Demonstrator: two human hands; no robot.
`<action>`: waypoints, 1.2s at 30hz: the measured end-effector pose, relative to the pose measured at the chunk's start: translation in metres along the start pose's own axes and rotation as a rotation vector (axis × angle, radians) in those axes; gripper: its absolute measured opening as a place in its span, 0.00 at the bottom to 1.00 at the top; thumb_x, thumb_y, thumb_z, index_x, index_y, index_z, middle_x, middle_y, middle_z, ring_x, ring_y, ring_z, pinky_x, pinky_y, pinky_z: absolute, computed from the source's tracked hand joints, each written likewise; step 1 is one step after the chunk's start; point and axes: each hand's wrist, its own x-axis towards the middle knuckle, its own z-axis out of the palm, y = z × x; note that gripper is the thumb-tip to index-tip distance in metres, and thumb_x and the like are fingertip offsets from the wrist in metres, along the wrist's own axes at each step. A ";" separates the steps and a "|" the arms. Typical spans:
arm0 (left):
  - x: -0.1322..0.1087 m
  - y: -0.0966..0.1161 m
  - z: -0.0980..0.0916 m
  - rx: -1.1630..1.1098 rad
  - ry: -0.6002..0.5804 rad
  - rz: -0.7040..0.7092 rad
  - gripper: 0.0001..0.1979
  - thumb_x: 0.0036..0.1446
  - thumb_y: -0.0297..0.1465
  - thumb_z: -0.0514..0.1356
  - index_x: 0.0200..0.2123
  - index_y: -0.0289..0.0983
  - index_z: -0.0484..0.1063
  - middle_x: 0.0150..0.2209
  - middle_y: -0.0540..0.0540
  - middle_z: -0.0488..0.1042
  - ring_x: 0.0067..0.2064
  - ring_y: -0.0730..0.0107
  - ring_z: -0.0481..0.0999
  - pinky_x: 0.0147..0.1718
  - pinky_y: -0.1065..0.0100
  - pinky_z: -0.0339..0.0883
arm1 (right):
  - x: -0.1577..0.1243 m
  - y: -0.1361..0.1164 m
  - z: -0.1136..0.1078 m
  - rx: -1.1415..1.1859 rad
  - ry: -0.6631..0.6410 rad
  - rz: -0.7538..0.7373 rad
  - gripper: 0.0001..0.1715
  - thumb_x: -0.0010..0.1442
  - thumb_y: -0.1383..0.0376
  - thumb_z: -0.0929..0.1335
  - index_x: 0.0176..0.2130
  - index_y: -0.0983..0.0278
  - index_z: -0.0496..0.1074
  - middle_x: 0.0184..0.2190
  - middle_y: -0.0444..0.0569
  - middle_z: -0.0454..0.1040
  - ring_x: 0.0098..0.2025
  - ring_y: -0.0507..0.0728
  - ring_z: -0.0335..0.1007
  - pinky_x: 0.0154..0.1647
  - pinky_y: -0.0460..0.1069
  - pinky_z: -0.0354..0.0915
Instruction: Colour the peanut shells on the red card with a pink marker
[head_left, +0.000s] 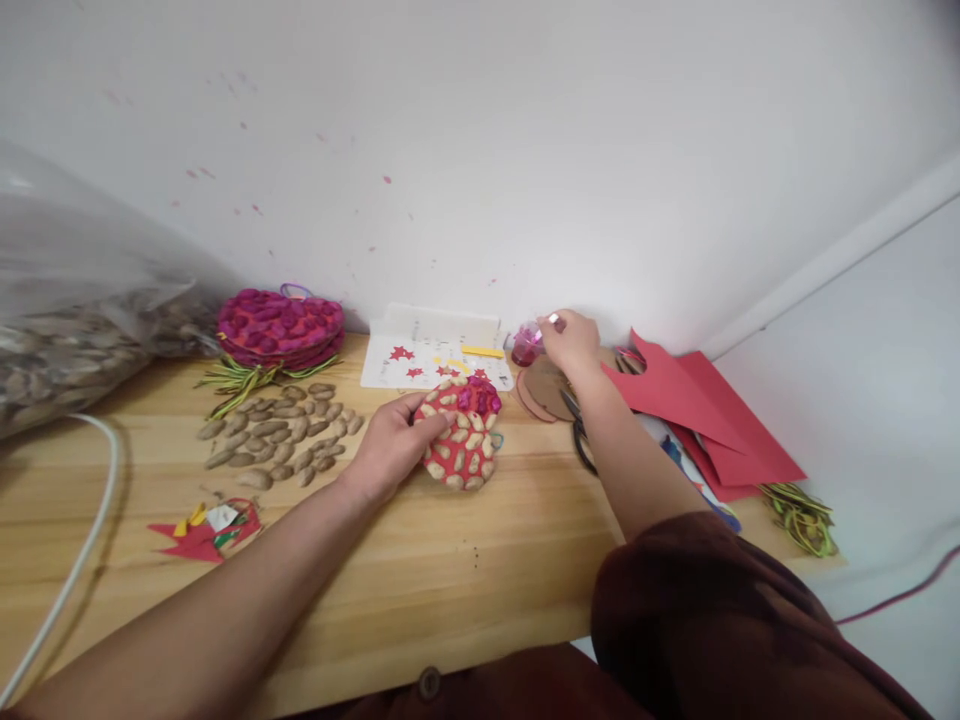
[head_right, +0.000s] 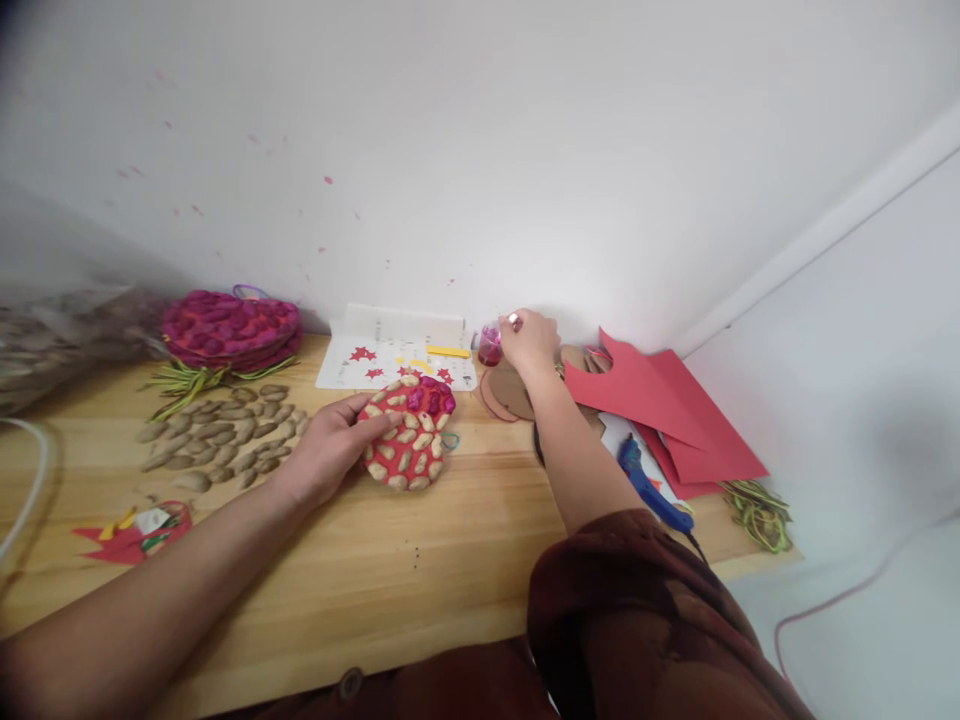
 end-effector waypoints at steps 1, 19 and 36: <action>0.000 0.000 0.000 0.001 0.005 -0.002 0.23 0.43 0.37 0.78 0.42 0.35 0.83 0.31 0.43 0.86 0.28 0.58 0.84 0.27 0.65 0.77 | 0.000 0.000 0.003 -0.012 -0.007 0.004 0.15 0.64 0.55 0.68 0.33 0.61 0.78 0.38 0.57 0.83 0.46 0.66 0.74 0.50 0.58 0.65; -0.001 0.001 0.001 0.002 -0.020 0.016 0.19 0.43 0.37 0.78 0.39 0.36 0.82 0.30 0.44 0.85 0.27 0.62 0.82 0.28 0.66 0.76 | -0.012 0.001 -0.008 0.107 0.079 -0.054 0.16 0.65 0.54 0.65 0.37 0.60 0.78 0.32 0.50 0.80 0.37 0.60 0.72 0.45 0.55 0.63; -0.017 0.005 0.008 0.416 0.067 0.441 0.17 0.55 0.38 0.73 0.48 0.40 0.87 0.45 0.44 0.87 0.45 0.53 0.83 0.49 0.61 0.75 | -0.140 -0.033 -0.046 1.134 0.199 -0.104 0.19 0.66 0.47 0.72 0.37 0.59 0.74 0.24 0.39 0.69 0.26 0.49 0.67 0.30 0.46 0.66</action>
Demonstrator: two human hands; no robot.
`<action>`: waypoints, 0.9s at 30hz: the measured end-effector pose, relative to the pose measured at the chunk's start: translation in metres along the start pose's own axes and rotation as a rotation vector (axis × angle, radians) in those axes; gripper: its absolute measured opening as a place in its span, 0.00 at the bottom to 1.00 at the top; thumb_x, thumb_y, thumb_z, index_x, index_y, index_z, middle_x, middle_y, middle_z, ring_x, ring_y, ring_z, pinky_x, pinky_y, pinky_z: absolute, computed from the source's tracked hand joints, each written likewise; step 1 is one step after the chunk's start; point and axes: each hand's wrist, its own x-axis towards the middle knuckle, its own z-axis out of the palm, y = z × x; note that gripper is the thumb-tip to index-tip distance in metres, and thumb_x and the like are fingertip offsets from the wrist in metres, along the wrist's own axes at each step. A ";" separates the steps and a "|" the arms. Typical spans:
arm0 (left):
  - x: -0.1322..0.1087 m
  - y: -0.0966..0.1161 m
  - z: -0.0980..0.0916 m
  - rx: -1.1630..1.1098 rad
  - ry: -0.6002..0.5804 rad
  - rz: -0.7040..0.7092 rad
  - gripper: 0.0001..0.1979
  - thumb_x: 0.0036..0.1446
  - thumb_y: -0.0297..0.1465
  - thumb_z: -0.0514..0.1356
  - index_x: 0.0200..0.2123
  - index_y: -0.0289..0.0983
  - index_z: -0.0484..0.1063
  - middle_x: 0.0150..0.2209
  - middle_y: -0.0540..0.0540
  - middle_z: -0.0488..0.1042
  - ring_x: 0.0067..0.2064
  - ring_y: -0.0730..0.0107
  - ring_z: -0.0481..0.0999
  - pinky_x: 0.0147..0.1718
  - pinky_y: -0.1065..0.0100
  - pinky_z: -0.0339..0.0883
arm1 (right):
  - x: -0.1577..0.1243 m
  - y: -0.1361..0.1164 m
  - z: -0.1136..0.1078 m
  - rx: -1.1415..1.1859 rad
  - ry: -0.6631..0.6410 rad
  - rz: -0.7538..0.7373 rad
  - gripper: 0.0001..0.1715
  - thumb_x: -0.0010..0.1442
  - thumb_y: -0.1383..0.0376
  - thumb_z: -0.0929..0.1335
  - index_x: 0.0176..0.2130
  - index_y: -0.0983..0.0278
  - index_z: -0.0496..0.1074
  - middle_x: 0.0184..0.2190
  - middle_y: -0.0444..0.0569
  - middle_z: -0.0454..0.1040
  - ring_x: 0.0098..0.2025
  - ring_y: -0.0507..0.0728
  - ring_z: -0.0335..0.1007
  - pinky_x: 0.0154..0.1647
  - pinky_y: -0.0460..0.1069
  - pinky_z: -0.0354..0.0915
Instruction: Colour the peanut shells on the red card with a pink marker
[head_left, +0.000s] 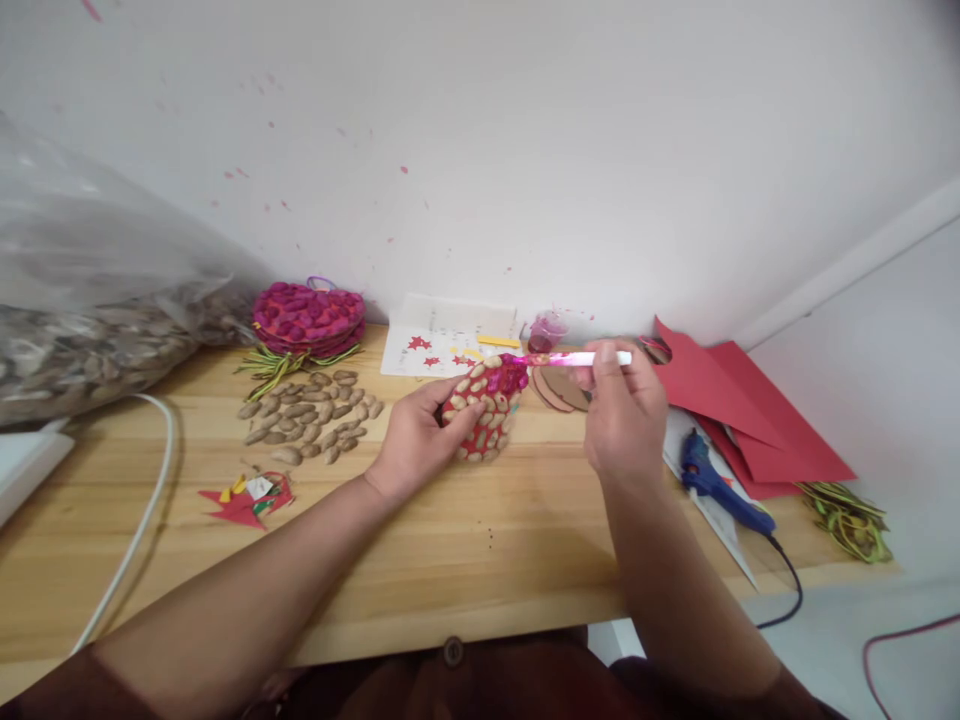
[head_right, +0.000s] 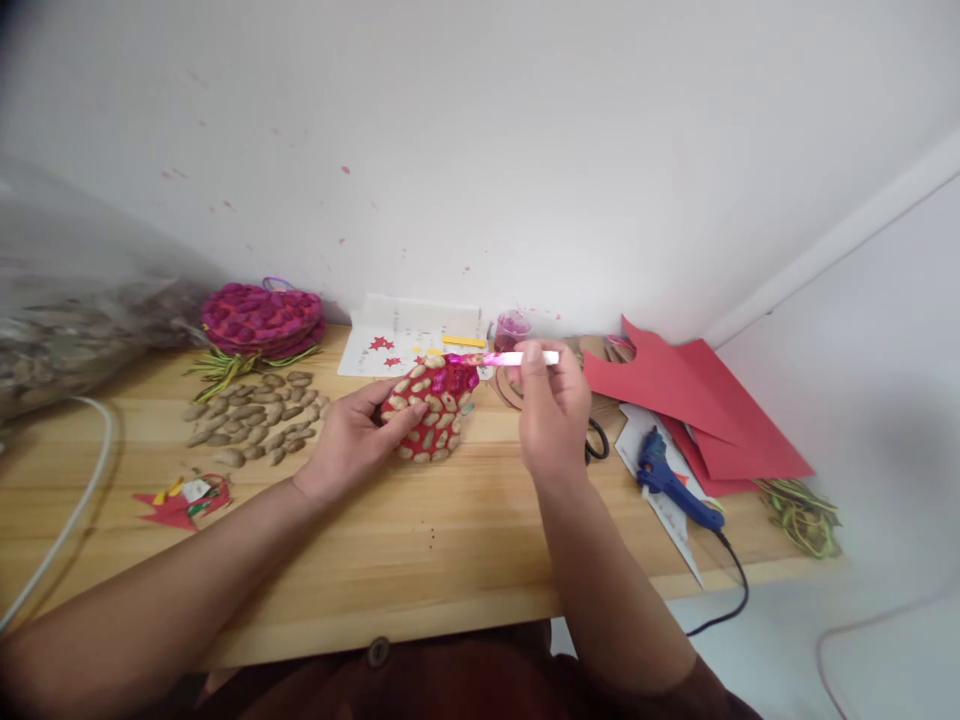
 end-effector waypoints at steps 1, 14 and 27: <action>0.000 -0.001 0.000 0.047 0.008 0.042 0.17 0.56 0.38 0.72 0.49 0.41 0.86 0.46 0.44 0.86 0.46 0.53 0.83 0.51 0.61 0.74 | -0.006 -0.005 0.003 0.005 0.013 -0.032 0.18 0.64 0.48 0.74 0.37 0.59 0.73 0.24 0.39 0.70 0.26 0.49 0.67 0.29 0.45 0.67; -0.006 0.004 -0.003 0.318 -0.017 0.308 0.17 0.61 0.33 0.69 0.53 0.40 0.85 0.42 0.44 0.86 0.40 0.59 0.82 0.46 0.63 0.75 | -0.030 -0.016 -0.007 -0.301 -0.052 -0.481 0.05 0.69 0.65 0.70 0.45 0.57 0.77 0.36 0.47 0.81 0.35 0.56 0.78 0.39 0.55 0.76; -0.008 0.002 -0.004 0.430 -0.048 0.504 0.15 0.65 0.30 0.66 0.54 0.34 0.82 0.41 0.42 0.86 0.40 0.63 0.83 0.42 0.65 0.76 | -0.032 -0.015 -0.008 -0.398 -0.152 -0.685 0.14 0.63 0.72 0.73 0.48 0.60 0.77 0.36 0.46 0.82 0.38 0.56 0.77 0.41 0.52 0.74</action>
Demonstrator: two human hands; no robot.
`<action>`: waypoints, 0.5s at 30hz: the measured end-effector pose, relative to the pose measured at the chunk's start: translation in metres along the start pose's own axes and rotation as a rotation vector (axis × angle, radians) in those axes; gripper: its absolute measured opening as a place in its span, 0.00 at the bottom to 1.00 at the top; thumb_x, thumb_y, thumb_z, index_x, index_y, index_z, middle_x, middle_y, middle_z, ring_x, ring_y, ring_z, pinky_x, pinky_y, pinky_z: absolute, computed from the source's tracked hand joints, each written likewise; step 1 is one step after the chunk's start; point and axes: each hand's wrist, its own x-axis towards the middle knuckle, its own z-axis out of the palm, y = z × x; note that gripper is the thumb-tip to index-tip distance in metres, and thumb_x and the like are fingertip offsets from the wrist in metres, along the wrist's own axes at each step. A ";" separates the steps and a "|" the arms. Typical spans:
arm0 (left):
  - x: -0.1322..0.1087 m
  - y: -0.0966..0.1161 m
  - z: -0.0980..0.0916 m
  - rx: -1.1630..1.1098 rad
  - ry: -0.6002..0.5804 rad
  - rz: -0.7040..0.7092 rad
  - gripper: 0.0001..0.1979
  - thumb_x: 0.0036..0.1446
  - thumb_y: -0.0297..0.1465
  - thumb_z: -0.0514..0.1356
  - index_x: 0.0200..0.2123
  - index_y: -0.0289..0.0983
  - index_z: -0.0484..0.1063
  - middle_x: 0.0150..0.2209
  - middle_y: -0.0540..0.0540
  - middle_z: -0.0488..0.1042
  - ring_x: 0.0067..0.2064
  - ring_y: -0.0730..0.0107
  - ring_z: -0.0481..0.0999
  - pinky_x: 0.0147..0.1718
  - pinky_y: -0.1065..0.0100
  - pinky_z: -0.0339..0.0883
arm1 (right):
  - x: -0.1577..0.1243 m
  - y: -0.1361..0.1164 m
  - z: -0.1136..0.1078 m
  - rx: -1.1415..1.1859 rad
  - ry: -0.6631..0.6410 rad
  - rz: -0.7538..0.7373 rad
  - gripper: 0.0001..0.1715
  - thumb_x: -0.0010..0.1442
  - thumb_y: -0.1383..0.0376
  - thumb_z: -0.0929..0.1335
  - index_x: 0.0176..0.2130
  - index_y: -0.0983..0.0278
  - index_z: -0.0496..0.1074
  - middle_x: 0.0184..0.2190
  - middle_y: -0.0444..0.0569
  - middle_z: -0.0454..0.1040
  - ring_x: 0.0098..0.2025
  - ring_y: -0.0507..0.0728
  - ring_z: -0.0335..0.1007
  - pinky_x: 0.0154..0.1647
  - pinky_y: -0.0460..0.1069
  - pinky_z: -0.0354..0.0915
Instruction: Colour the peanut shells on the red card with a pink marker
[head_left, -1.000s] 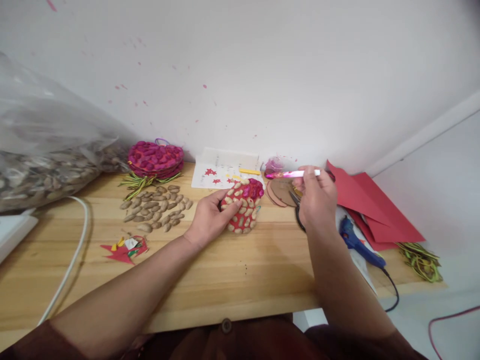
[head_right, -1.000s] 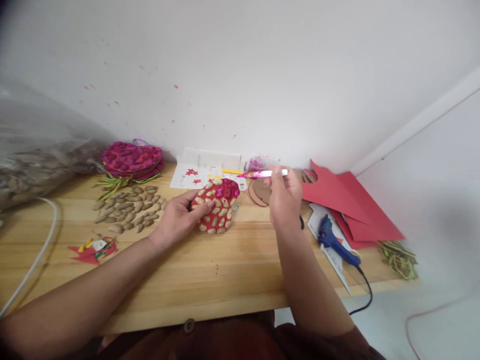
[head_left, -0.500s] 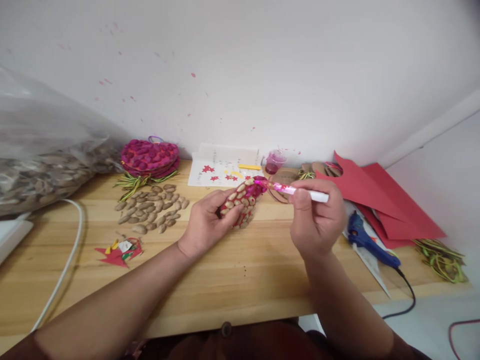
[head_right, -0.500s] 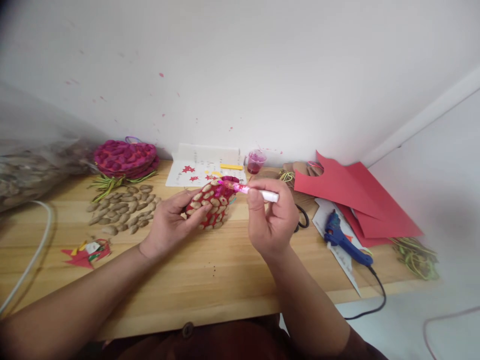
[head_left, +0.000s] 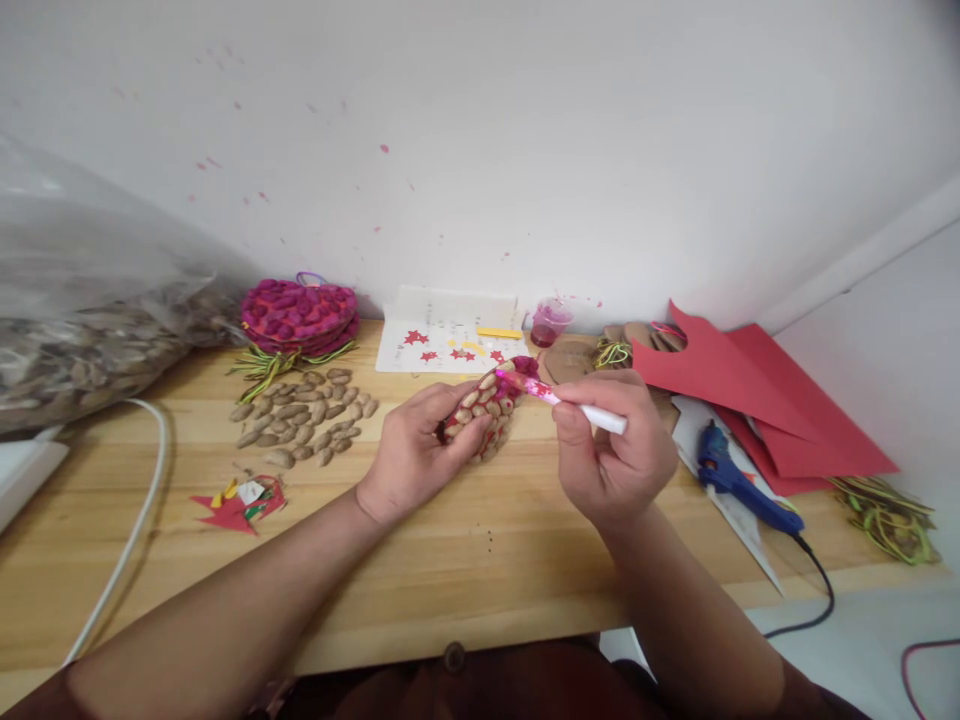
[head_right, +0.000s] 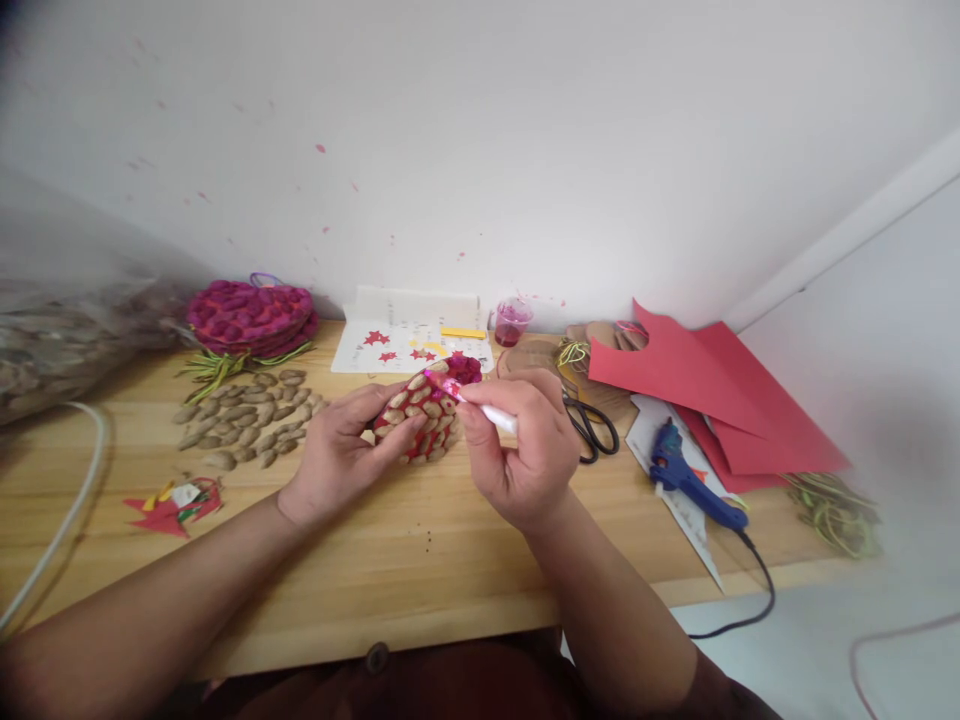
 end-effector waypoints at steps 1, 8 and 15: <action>0.000 0.000 0.000 0.003 0.000 -0.002 0.15 0.65 0.29 0.66 0.54 0.34 0.82 0.41 0.42 0.86 0.40 0.63 0.83 0.43 0.65 0.76 | 0.000 0.000 0.000 -0.006 -0.004 -0.002 0.14 0.63 0.73 0.73 0.48 0.60 0.77 0.36 0.46 0.82 0.39 0.56 0.77 0.41 0.52 0.74; 0.000 0.001 -0.002 -0.006 -0.007 -0.020 0.17 0.65 0.30 0.65 0.55 0.31 0.81 0.40 0.42 0.85 0.39 0.64 0.82 0.42 0.66 0.76 | 0.000 0.000 -0.002 -0.022 -0.005 -0.016 0.14 0.61 0.74 0.73 0.46 0.62 0.76 0.35 0.45 0.81 0.37 0.54 0.76 0.41 0.52 0.74; 0.000 0.003 0.000 -0.071 -0.007 -0.091 0.16 0.63 0.31 0.67 0.54 0.35 0.83 0.44 0.42 0.86 0.41 0.62 0.83 0.45 0.64 0.76 | 0.000 0.001 -0.001 0.000 -0.014 0.001 0.13 0.62 0.74 0.73 0.46 0.61 0.76 0.35 0.46 0.81 0.38 0.55 0.76 0.41 0.52 0.73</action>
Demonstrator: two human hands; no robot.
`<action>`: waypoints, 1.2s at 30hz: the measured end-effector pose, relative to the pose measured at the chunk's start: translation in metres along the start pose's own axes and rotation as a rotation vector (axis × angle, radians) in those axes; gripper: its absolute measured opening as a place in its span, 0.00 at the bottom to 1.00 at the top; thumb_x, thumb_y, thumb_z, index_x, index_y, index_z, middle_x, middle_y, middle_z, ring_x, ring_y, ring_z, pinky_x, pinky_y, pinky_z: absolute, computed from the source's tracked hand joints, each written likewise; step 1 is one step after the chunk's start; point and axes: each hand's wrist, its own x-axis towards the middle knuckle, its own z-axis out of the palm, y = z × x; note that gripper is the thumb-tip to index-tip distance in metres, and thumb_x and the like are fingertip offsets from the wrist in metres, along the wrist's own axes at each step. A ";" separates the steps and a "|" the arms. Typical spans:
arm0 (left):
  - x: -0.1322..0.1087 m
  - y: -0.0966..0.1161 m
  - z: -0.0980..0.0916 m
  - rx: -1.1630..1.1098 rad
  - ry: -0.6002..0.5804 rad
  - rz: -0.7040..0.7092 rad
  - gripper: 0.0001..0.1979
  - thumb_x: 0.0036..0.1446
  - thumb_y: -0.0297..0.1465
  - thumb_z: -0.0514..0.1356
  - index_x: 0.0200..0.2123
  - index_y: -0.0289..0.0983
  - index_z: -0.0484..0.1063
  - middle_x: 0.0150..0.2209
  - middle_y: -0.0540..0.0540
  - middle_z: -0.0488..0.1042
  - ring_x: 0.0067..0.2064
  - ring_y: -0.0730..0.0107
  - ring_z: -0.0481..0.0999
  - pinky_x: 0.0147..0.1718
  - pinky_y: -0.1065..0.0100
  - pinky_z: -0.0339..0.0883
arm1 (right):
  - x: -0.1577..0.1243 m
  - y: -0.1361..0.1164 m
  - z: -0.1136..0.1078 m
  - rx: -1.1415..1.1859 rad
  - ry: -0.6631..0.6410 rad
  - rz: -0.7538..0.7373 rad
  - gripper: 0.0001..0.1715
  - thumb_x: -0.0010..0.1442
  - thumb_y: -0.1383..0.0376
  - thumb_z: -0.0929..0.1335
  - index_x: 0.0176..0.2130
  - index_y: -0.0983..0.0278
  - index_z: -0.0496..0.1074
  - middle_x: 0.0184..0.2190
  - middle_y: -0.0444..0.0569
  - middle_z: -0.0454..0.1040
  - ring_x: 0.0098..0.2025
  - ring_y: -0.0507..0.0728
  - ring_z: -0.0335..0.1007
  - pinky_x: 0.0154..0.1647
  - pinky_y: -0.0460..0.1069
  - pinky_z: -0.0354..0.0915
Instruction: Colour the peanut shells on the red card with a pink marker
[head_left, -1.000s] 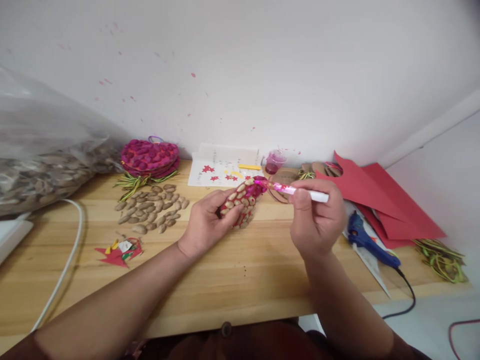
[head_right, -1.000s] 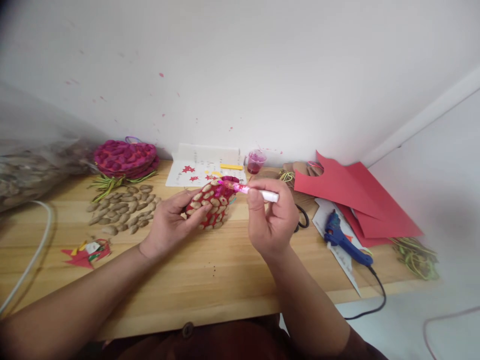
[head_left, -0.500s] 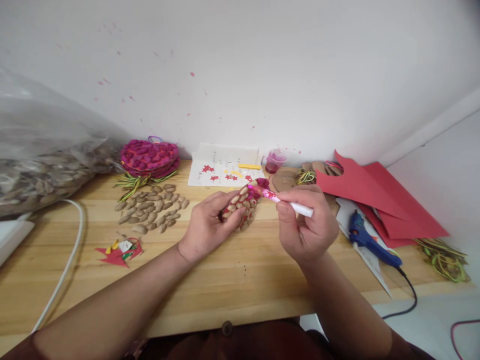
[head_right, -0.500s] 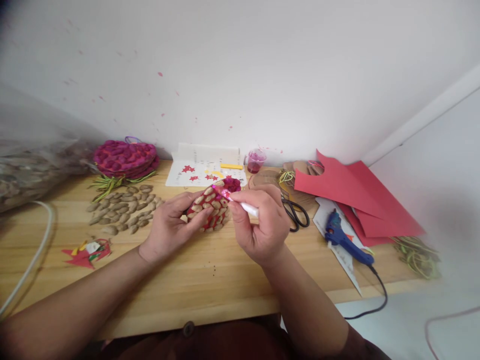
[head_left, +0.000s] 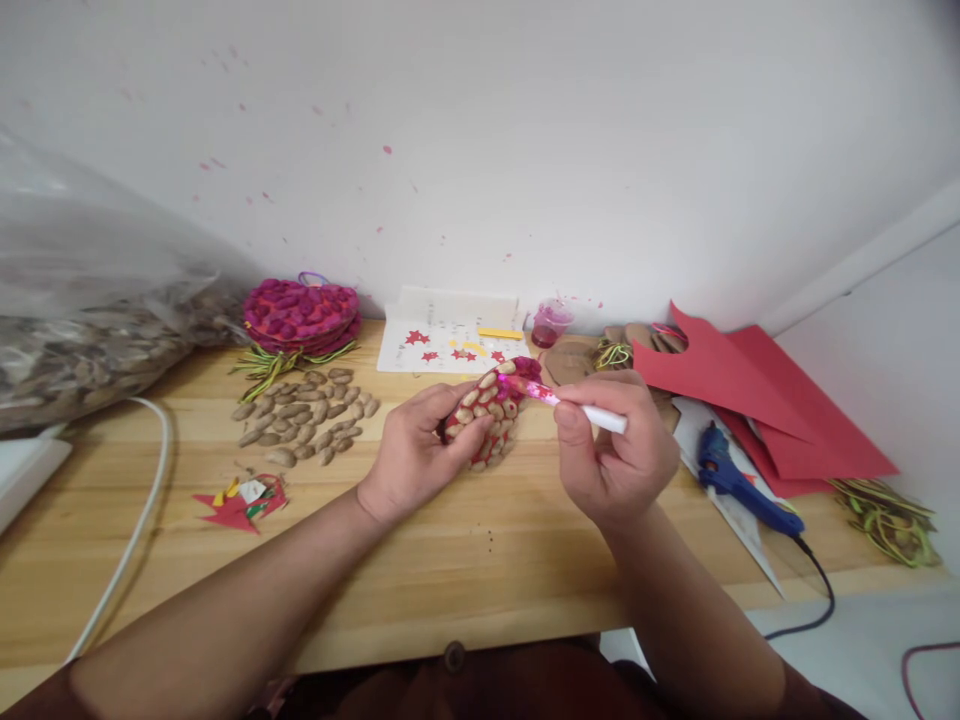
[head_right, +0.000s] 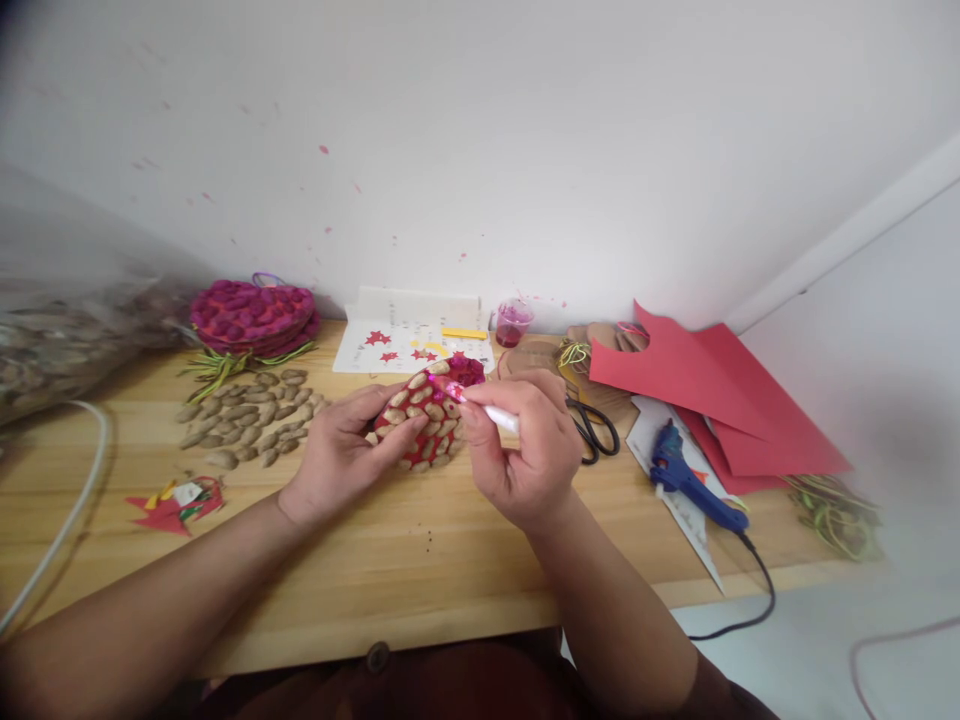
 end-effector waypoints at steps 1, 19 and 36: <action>0.000 0.001 0.000 -0.018 -0.001 -0.013 0.16 0.63 0.32 0.67 0.53 0.35 0.83 0.45 0.41 0.86 0.42 0.61 0.84 0.46 0.64 0.76 | 0.000 0.000 0.000 0.005 -0.007 0.003 0.13 0.62 0.73 0.73 0.46 0.61 0.76 0.36 0.46 0.82 0.38 0.55 0.76 0.41 0.53 0.73; 0.001 0.007 0.000 -0.385 -0.054 -0.377 0.17 0.58 0.41 0.71 0.46 0.36 0.85 0.39 0.44 0.87 0.38 0.60 0.84 0.41 0.62 0.79 | -0.003 0.007 0.002 -0.042 -0.017 0.003 0.13 0.63 0.71 0.72 0.47 0.58 0.76 0.36 0.45 0.82 0.39 0.56 0.77 0.42 0.53 0.73; 0.005 0.014 -0.002 -0.554 -0.061 -0.528 0.19 0.50 0.39 0.76 0.44 0.36 0.86 0.36 0.45 0.87 0.34 0.63 0.82 0.37 0.66 0.77 | -0.001 0.008 0.006 -0.047 -0.050 -0.049 0.09 0.64 0.70 0.72 0.45 0.59 0.76 0.34 0.45 0.82 0.39 0.57 0.79 0.42 0.54 0.73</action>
